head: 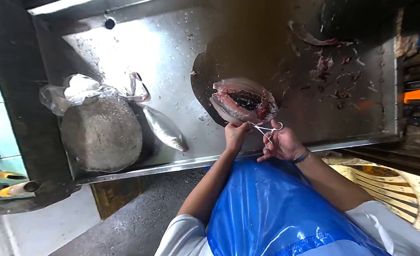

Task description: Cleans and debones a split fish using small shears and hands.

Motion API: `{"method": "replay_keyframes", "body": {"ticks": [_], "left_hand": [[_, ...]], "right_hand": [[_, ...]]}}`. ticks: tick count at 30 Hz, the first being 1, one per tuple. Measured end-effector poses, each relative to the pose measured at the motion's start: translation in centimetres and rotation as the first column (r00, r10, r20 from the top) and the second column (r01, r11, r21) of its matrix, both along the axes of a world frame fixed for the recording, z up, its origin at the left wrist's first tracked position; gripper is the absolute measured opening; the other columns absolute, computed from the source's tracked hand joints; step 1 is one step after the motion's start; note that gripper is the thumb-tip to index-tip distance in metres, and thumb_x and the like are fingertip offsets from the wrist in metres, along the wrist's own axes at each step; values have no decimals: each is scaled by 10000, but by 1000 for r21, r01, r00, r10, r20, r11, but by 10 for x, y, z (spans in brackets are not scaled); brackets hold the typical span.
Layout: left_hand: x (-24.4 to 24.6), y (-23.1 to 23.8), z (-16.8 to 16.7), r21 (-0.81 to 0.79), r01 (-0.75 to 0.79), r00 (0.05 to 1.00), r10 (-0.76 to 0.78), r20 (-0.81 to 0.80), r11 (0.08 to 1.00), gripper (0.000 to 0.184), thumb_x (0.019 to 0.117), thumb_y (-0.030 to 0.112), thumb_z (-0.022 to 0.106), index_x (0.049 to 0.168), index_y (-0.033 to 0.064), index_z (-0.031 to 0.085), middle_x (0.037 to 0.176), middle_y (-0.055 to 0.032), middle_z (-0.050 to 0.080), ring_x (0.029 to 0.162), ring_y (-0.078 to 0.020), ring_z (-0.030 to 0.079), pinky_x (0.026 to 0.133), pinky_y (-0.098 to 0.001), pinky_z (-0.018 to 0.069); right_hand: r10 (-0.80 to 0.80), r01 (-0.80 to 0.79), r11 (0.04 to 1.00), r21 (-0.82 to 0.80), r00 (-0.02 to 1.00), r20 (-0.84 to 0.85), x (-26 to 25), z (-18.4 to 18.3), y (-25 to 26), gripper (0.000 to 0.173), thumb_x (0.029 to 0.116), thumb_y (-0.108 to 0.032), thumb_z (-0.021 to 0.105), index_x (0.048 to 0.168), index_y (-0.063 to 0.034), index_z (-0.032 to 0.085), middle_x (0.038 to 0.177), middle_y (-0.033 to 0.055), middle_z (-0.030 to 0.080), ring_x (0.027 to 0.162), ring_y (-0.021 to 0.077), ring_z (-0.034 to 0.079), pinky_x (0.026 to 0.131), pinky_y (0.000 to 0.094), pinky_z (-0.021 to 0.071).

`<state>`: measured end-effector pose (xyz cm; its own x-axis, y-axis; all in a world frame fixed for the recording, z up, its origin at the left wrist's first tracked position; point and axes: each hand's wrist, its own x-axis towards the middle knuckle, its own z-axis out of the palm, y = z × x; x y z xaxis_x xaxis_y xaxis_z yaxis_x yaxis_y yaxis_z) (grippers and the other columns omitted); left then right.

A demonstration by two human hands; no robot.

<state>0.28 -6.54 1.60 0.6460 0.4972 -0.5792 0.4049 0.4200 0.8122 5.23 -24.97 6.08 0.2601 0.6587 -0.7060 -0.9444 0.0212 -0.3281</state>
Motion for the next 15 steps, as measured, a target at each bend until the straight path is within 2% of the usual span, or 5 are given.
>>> {"method": "replay_keyframes", "body": {"ticks": [6,10,11,13,15], "left_hand": [[0,0,-1,46,35,999,-34,-17,998,226,839,-36,754,1035,-67,647,866,-160,747,733,-240,758,702,-396,666],[3,1,0,60,54,998,-52,-38,997,244,838,-13,775,1045,-68,658,886,-162,754,741,-245,764,708,-397,672],[2,0,1,42,48,998,-46,-52,998,241,850,-12,763,1055,-72,650,891,-164,753,744,-244,764,709,-396,672],[1,-5,2,-7,38,997,-38,-60,999,208,871,-17,727,1048,-76,633,878,-164,750,739,-238,763,697,-386,669],[3,-6,3,-42,41,999,-42,-32,998,205,869,-32,722,1047,-86,636,877,-173,751,744,-244,761,705,-387,665]], "right_hand": [[-48,51,997,64,998,-50,1,2,-6,762,1029,-727,218,742,-132,600,551,17,576,579,249,675,767,661,597],[14,13,998,-55,888,460,6,19,-15,411,1081,-405,455,913,-106,681,680,9,653,628,171,678,735,467,634],[-24,42,999,-23,845,534,10,26,-21,359,1069,-354,412,1024,-124,684,736,15,670,650,181,681,727,477,637],[-50,92,993,-72,896,442,16,36,-26,613,1076,-612,157,1235,-201,583,835,19,670,685,213,694,706,528,633],[31,-2,996,-89,943,331,17,27,-27,809,1002,-742,53,1204,-170,588,844,56,718,746,269,741,746,535,640]]}}
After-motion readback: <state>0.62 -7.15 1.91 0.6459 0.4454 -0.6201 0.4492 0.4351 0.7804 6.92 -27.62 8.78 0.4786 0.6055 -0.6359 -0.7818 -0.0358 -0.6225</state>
